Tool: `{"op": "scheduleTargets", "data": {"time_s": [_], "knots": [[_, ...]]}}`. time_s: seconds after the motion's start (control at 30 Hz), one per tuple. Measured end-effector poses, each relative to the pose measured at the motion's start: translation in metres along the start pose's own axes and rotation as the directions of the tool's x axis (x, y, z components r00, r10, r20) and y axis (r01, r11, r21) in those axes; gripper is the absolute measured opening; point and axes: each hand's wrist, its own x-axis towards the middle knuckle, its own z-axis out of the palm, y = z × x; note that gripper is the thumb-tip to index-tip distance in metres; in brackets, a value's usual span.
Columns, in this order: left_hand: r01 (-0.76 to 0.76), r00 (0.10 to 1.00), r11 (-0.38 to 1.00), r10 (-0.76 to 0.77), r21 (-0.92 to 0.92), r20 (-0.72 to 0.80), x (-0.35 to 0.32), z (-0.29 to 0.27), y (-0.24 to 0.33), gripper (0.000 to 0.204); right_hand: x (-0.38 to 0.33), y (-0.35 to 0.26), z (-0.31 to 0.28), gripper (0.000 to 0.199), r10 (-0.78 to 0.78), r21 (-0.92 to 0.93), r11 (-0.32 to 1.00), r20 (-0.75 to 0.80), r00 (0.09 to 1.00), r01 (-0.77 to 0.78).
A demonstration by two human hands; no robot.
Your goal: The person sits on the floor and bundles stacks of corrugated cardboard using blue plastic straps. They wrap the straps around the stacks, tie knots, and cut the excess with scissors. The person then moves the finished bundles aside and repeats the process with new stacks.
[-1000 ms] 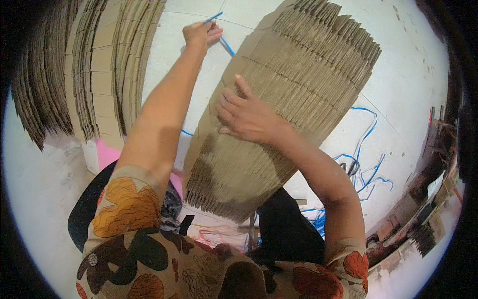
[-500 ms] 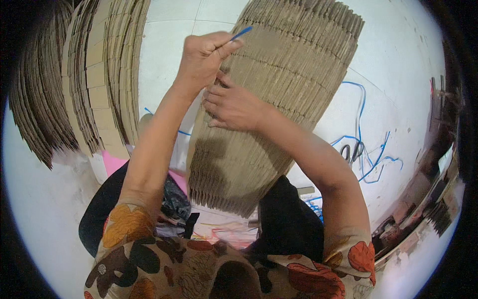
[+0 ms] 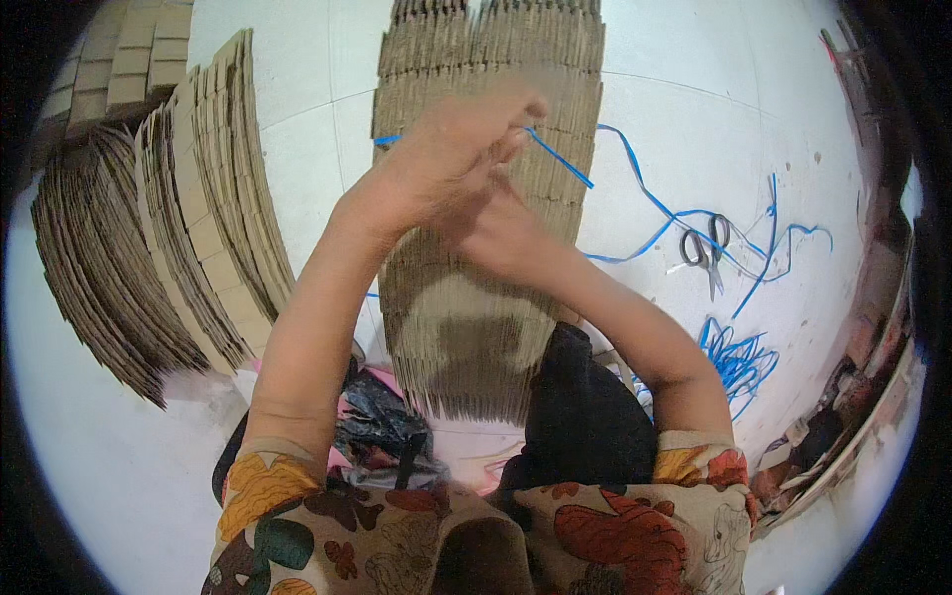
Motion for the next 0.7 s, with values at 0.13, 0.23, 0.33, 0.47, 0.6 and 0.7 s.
{"op": "scheduleTargets", "data": {"time_s": [0.13,0.23,0.33,0.47,0.6,0.7], "knots": [[0.005,0.996,0.999,-0.008,0.037,0.094,0.007,0.008,0.004,0.012,-0.042,0.012,-0.072,0.043,0.593,-0.069,0.759,-0.340,0.730,-0.648],[-0.121,0.991,0.989,0.117,0.080,0.059,0.010,0.032,-0.005,0.010,-0.058,0.018,-0.010,0.059,0.726,0.102,0.682,-0.216,0.653,-0.724],[-0.058,0.998,0.998,0.058,0.004,0.038,0.006,0.051,-0.020,0.010,-0.049,0.022,-0.005,0.064,0.660,0.037,0.751,-0.009,0.751,-0.660],[-0.191,0.981,0.972,0.185,0.134,0.057,0.023,0.075,-0.041,0.014,-0.043,0.025,-0.003,0.061,0.753,0.106,0.645,0.080,0.653,-0.757],[-0.107,0.989,0.987,0.118,0.120,-0.092,0.024,0.105,-0.081,0.015,-0.055,0.025,-0.005,0.045,0.579,0.034,0.807,-0.240,0.779,-0.589],[-0.077,0.996,0.995,0.080,0.065,-0.045,0.029,0.106,-0.082,0.014,-0.098,0.067,-0.021,0.050,0.506,-0.022,0.854,-0.204,0.838,-0.520]]}}
